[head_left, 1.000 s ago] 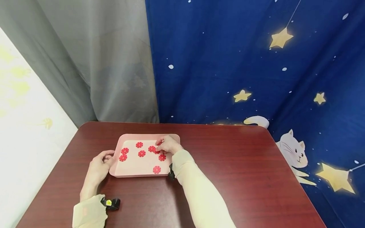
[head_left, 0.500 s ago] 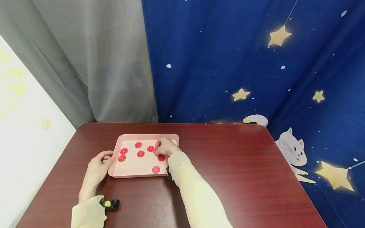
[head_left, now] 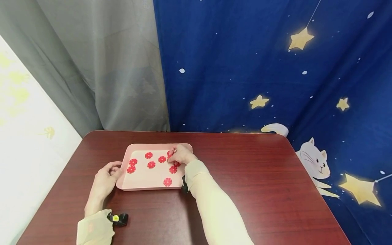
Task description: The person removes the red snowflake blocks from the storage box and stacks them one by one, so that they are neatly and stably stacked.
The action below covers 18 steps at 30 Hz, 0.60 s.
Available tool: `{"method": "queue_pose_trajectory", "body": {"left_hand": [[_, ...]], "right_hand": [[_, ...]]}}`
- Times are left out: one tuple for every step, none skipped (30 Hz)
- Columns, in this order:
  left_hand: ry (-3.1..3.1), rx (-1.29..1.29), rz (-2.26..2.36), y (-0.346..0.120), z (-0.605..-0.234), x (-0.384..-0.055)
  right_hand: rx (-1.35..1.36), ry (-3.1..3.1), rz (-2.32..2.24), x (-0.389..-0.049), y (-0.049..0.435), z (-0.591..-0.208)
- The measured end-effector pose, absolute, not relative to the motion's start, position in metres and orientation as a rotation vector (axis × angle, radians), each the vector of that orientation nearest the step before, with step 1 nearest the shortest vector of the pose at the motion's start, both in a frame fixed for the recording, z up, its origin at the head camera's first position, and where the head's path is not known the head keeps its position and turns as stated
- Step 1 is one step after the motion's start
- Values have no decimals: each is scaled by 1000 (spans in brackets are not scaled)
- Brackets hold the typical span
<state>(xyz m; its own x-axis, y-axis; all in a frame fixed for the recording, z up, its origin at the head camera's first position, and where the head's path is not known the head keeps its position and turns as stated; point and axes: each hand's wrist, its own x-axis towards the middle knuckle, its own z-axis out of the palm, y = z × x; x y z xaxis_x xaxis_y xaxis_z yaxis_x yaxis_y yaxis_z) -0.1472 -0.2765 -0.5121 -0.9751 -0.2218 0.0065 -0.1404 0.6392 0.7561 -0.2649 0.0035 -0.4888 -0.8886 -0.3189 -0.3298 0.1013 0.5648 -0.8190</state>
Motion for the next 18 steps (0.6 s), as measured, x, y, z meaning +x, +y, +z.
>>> {"method": "queue_pose_trajectory", "body": {"left_hand": [[-2753,303,-1255,-277,-512,-147],[-2752,300,-1253,-277,-512,-147],[-2750,298,-1255,-277,-512,-147],[-2749,296,-1256,-277,-512,-147],[-2749,296,-1255,-277,-511,-147],[-2748,297,-1254,-277,-511,-147],[-2748,300,-1253,-276,-511,-147],[-2748,300,-1251,-276,-511,-148],[-2748,302,-1247,-276,-511,-148],[-2750,302,-1239,-276,-510,-148],[-2751,303,-1235,-276,-510,-148],[-2752,303,-1233,-276,-510,-148],[-2754,304,-1233,-275,-510,-148],[-2755,305,-1234,-275,-510,-148],[-2756,307,-1236,-275,-511,-148],[-2758,311,-1238,-275,-511,-148],[-2759,314,-1239,-276,-511,-148],[-2761,318,-1242,-276,-511,-148]], "right_hand": [[-166,2356,-1293,-266,5,-487],[-164,2357,-1312,-268,6,-486],[-164,2348,-1339,-269,7,-484],[-171,2328,-1383,-271,8,-483],[-188,2312,-1414,-273,10,-481],[-204,2293,-1448,-274,11,-480],[-223,2276,-1482,-275,12,-478],[-241,2239,-1529,-277,14,-476],[-263,2207,-1574,-277,15,-474],[-279,2182,-1612,-278,17,-472],[-299,2172,-1637,-279,19,-469],[-315,2156,-1664,-279,21,-467],[-333,2154,-1681,-279,23,-465],[-345,2141,-1703,-279,26,-462],[-353,2130,-1724,-279,29,-460],[-356,2124,-1742,-279,31,-459],[-356,2118,-1761,-280,34,-457],[-351,2105,-1786,-280,38,-457]]}}
